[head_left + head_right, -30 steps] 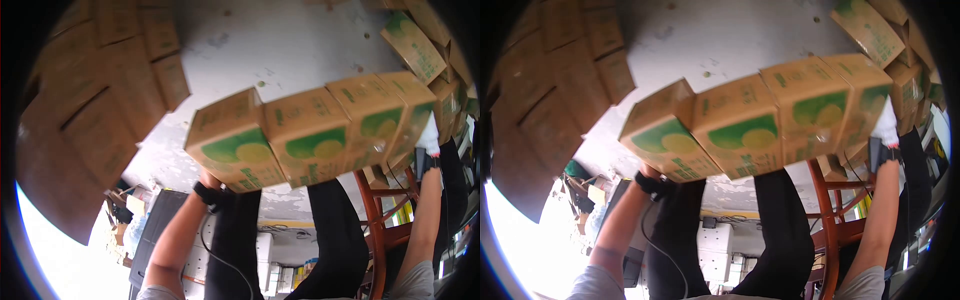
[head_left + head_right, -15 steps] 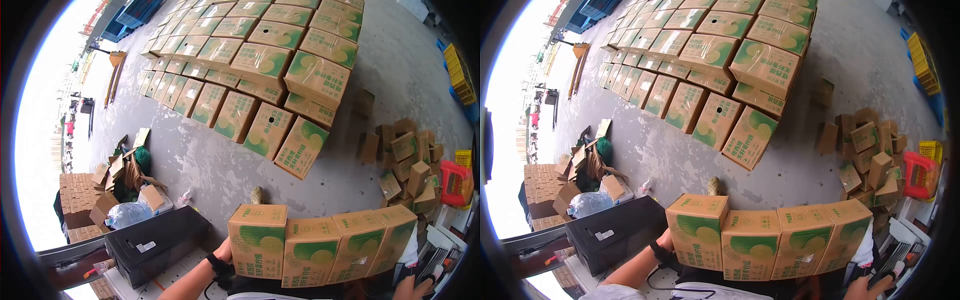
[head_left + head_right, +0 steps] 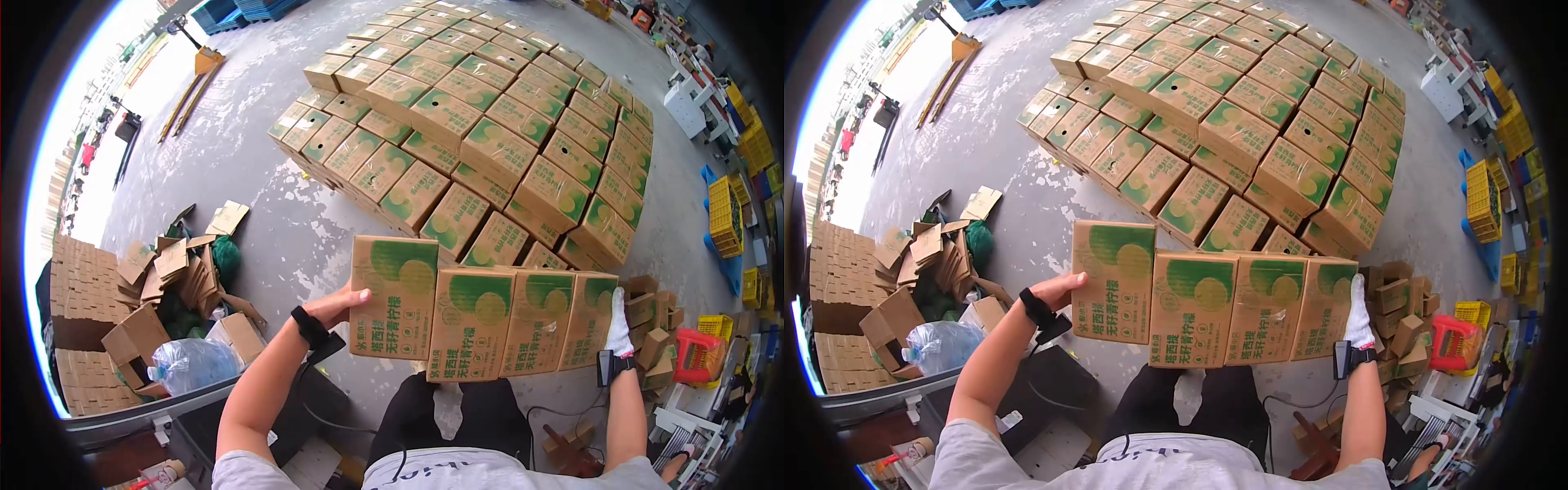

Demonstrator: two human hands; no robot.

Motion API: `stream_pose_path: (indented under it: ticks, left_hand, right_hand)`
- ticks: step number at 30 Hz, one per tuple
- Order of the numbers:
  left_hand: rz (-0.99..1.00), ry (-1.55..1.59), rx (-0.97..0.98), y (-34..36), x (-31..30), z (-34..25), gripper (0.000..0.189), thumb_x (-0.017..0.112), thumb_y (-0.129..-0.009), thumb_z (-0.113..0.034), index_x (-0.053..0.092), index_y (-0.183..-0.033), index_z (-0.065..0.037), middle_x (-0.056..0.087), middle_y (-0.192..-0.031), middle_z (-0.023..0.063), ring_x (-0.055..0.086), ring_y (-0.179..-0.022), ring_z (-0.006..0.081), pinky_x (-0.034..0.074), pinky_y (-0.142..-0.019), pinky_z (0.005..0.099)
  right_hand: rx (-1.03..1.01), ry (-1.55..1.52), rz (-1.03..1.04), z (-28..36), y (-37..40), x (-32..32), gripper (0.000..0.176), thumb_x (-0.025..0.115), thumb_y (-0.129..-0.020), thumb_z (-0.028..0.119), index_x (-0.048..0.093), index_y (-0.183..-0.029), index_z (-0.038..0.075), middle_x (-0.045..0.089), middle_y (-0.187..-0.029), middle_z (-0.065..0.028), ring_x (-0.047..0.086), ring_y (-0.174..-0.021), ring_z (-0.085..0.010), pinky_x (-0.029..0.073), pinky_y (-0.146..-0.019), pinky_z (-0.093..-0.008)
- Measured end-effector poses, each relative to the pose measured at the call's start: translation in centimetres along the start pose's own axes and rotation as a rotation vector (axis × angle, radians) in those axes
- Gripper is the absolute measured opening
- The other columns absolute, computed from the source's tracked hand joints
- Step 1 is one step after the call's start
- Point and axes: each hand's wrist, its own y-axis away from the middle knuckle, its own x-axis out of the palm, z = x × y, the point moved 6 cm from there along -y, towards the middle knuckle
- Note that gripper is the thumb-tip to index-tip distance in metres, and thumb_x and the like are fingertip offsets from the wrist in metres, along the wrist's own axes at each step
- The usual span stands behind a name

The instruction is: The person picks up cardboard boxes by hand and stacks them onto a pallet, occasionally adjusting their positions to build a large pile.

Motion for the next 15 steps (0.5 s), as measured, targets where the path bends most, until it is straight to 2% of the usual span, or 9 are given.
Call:
stream_pose_path:
  ticks: [2,4,6,8,10,12,13,14,15]
  left_hand:
    - [-0.154,0.032,-0.024,-1.7,-3.1,-3.0,0.078,0.066,-0.087,-0.049,0.042,-0.141,0.001,0.053,-0.137,0.0159,0.054,-0.123,0.0254,0.040,-0.106,0.0404]
    - [-0.145,0.027,-0.074,-5.2,-7.6,-4.2,0.083,0.067,-0.081,-0.056,0.043,-0.141,-0.003,0.056,-0.133,0.0157,0.057,-0.119,0.0260,0.045,-0.100,0.0387]
    - [-0.191,0.015,-0.077,-8.5,-11.9,-6.2,0.081,0.066,-0.080,-0.056,0.046,-0.138,-0.003,0.059,-0.129,0.0155,0.059,-0.115,0.0261,0.045,-0.099,0.0382]
    - [-0.242,0.005,-0.083,-11.6,-15.4,-8.0,0.079,0.066,-0.080,-0.056,0.049,-0.136,-0.003,0.061,-0.126,0.0153,0.061,-0.111,0.0262,0.046,-0.098,0.0377]
    - [-0.281,0.079,-0.082,-15.2,-18.8,-10.5,0.064,0.065,-0.086,-0.042,0.050,-0.132,0.001,0.062,-0.123,0.0150,0.062,-0.110,0.0251,0.048,-0.098,0.0379]
    - [-0.295,0.049,-0.067,-19.2,-22.0,-11.8,0.063,0.066,-0.086,-0.042,0.052,-0.131,-0.001,0.062,-0.122,0.0145,0.061,-0.111,0.0248,0.048,-0.098,0.0367]
    - [-0.271,0.019,-0.136,-21.2,-23.1,-12.2,0.065,0.066,-0.085,-0.044,0.051,-0.132,-0.001,0.062,-0.122,0.0144,0.061,-0.111,0.0246,0.047,-0.098,0.0367]
    - [-0.246,-0.003,-0.198,-22.6,-23.8,-12.2,0.067,0.067,-0.085,-0.046,0.050,-0.133,-0.002,0.062,-0.123,0.0143,0.060,-0.112,0.0245,0.047,-0.098,0.0366]
    - [-0.287,-0.140,-0.214,-23.6,-24.8,-12.7,0.074,0.067,-0.083,-0.052,0.049,-0.135,-0.003,0.061,-0.125,0.0144,0.060,-0.114,0.0246,0.046,-0.099,0.0386]
  right_hand:
    - [0.049,0.023,0.080,-0.5,-4.1,3.3,0.067,0.048,-0.093,0.065,0.052,-0.134,0.013,0.058,-0.126,-0.0065,0.057,-0.109,-0.0219,0.050,-0.091,-0.0375]
    - [0.101,-0.012,0.078,-1.9,-7.8,5.8,0.068,0.048,-0.092,0.066,0.052,-0.135,0.013,0.058,-0.126,-0.0068,0.057,-0.108,-0.0221,0.050,-0.090,-0.0376]
    - [0.117,-0.054,0.104,-3.0,-11.2,9.1,0.069,0.048,-0.092,0.066,0.051,-0.135,0.013,0.058,-0.126,-0.0070,0.057,-0.108,-0.0223,0.050,-0.090,-0.0378]
    - [0.085,-0.050,0.000,-4.0,-13.9,11.2,0.075,0.046,-0.090,0.071,0.049,-0.139,0.014,0.056,-0.130,-0.0084,0.056,-0.112,-0.0234,0.049,-0.092,-0.0398]
    - [0.092,-0.090,0.026,-4.7,-16.9,13.5,0.075,0.047,-0.090,0.071,0.049,-0.139,0.015,0.056,-0.130,-0.0085,0.056,-0.112,-0.0235,0.049,-0.093,-0.0399]
    - [0.091,-0.142,-0.061,-6.6,-19.6,13.0,0.074,0.049,-0.090,0.069,0.049,-0.139,0.014,0.056,-0.131,-0.0083,0.055,-0.113,-0.0233,0.048,-0.094,-0.0396]
    - [0.160,-0.116,-0.186,-7.5,-20.2,11.6,0.065,0.052,-0.094,0.058,0.047,-0.140,0.012,0.052,-0.136,-0.0093,0.051,-0.121,-0.0250,0.043,-0.101,-0.0391]
    - [0.187,-0.101,-0.197,-9.6,-21.0,9.2,0.065,0.052,-0.094,0.058,0.047,-0.140,0.012,0.052,-0.136,-0.0093,0.051,-0.121,-0.0250,0.043,-0.101,-0.0391]
    - [-0.069,-0.020,-0.150,-11.0,-22.1,6.2,0.062,0.053,-0.096,0.052,0.046,-0.141,0.010,0.049,-0.139,-0.0104,0.048,-0.126,-0.0255,0.040,-0.104,-0.0390]
